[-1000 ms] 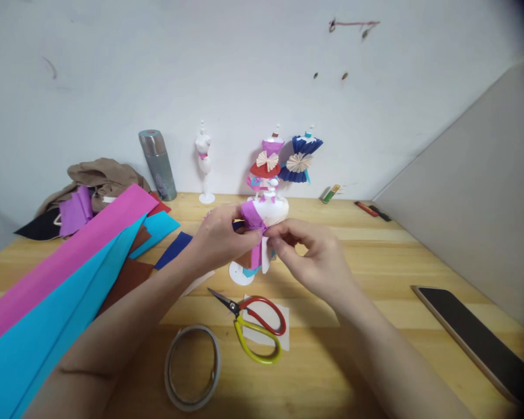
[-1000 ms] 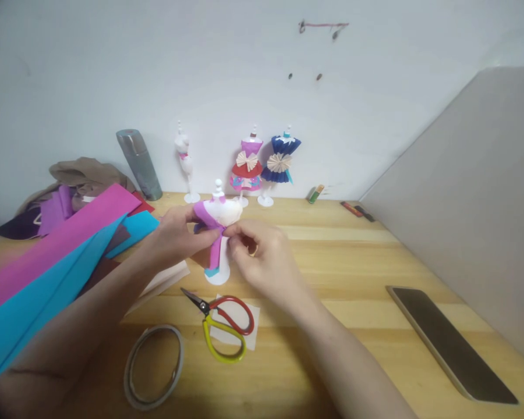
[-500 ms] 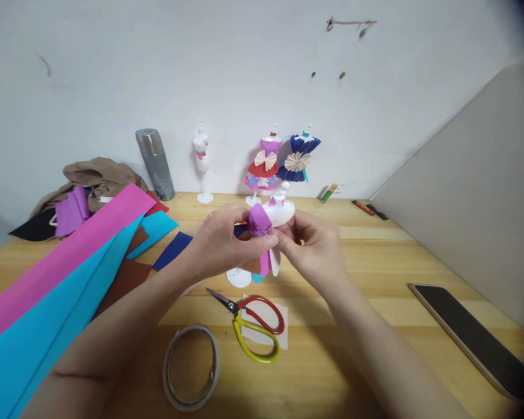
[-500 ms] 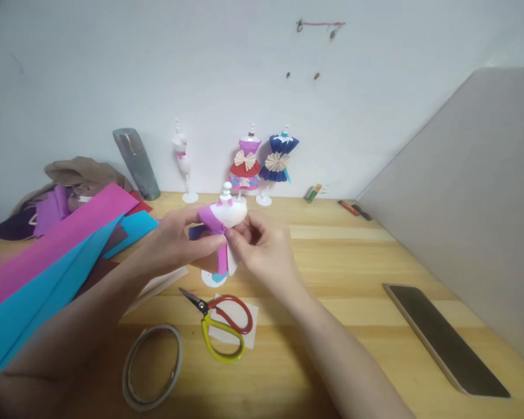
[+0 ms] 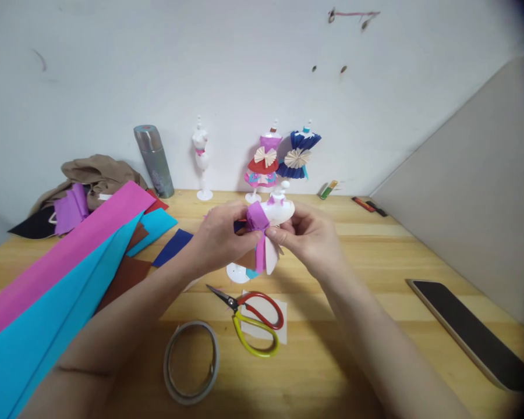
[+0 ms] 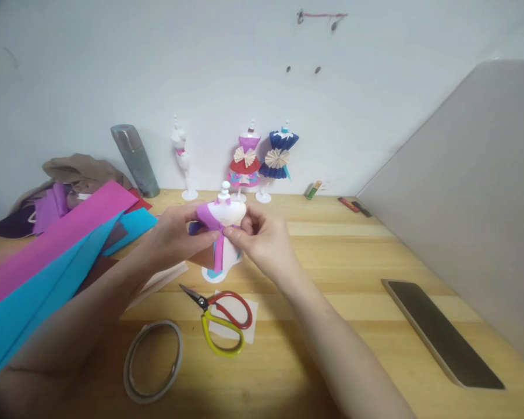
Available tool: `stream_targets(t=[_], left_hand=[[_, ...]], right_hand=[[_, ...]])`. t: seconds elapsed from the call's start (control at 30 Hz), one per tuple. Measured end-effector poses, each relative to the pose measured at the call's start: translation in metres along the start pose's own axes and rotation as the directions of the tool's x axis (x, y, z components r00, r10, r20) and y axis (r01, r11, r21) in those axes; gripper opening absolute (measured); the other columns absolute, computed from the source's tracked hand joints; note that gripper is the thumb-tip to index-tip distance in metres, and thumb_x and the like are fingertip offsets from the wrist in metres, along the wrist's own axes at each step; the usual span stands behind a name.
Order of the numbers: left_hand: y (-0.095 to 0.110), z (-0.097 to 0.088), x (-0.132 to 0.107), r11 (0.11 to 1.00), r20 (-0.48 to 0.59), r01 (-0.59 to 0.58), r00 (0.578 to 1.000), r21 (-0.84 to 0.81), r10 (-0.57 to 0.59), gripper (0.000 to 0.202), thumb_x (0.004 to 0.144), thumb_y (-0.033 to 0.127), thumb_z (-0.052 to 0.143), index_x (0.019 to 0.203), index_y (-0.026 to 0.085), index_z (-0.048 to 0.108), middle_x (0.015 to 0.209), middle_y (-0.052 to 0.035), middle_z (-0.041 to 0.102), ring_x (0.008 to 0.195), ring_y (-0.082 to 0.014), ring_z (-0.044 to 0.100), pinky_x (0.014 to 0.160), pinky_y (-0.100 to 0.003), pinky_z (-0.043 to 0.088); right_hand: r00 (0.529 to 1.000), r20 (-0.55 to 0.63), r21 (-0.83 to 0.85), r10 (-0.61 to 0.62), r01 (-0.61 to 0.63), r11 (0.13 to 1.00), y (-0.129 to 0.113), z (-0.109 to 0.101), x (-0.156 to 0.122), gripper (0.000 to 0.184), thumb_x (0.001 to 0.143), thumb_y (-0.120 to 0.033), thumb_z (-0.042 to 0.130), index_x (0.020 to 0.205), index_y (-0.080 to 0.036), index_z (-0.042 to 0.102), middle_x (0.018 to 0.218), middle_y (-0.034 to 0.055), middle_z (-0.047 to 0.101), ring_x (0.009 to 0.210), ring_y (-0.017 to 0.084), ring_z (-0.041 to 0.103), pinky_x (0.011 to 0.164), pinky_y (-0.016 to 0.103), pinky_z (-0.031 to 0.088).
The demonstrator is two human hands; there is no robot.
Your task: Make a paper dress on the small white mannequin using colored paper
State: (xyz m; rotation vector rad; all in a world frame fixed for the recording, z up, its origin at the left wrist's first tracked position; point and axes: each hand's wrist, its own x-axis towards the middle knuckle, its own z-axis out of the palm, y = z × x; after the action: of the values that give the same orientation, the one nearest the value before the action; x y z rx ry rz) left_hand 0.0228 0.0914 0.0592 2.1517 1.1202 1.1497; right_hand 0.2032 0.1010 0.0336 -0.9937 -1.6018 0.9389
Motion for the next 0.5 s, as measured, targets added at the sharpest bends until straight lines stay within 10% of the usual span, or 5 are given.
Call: stream_targets(t=[0.3,0.5], left_hand=[[-0.011,0.003,0.007,0.964,0.081,0.192,0.98,-0.186,-0.18,0.029,0.07,0.032,0.067,0.091,0.014,0.077,0.077,-0.0023,0.073,0.073,-0.0158,0.061,0.069,-0.027,0.048],[-0.018,0.0,0.007,0.953,0.113,0.197,0.978,-0.231,-0.174,0.028,0.069,0.03,0.066,0.089,0.013,0.076,0.082,-0.0047,0.075,0.079,-0.0184,0.064,0.074,-0.03,0.051]], right_hand=[[0.977,0.2,0.1,0.069,-0.09,0.991,-0.008,-0.013,0.003,0.028,0.071,-0.04,0.077,0.082,-0.02,0.062,0.055,-0.0065,0.045,0.049,0.011,0.043,0.049,0.027,0.035],[0.989,0.131,0.075,0.074,-0.084,0.994,0.006,-0.003,0.005,0.032,0.07,-0.046,0.079,0.077,-0.021,0.06,0.052,-0.0083,0.038,0.046,0.01,0.038,0.045,0.026,0.031]])
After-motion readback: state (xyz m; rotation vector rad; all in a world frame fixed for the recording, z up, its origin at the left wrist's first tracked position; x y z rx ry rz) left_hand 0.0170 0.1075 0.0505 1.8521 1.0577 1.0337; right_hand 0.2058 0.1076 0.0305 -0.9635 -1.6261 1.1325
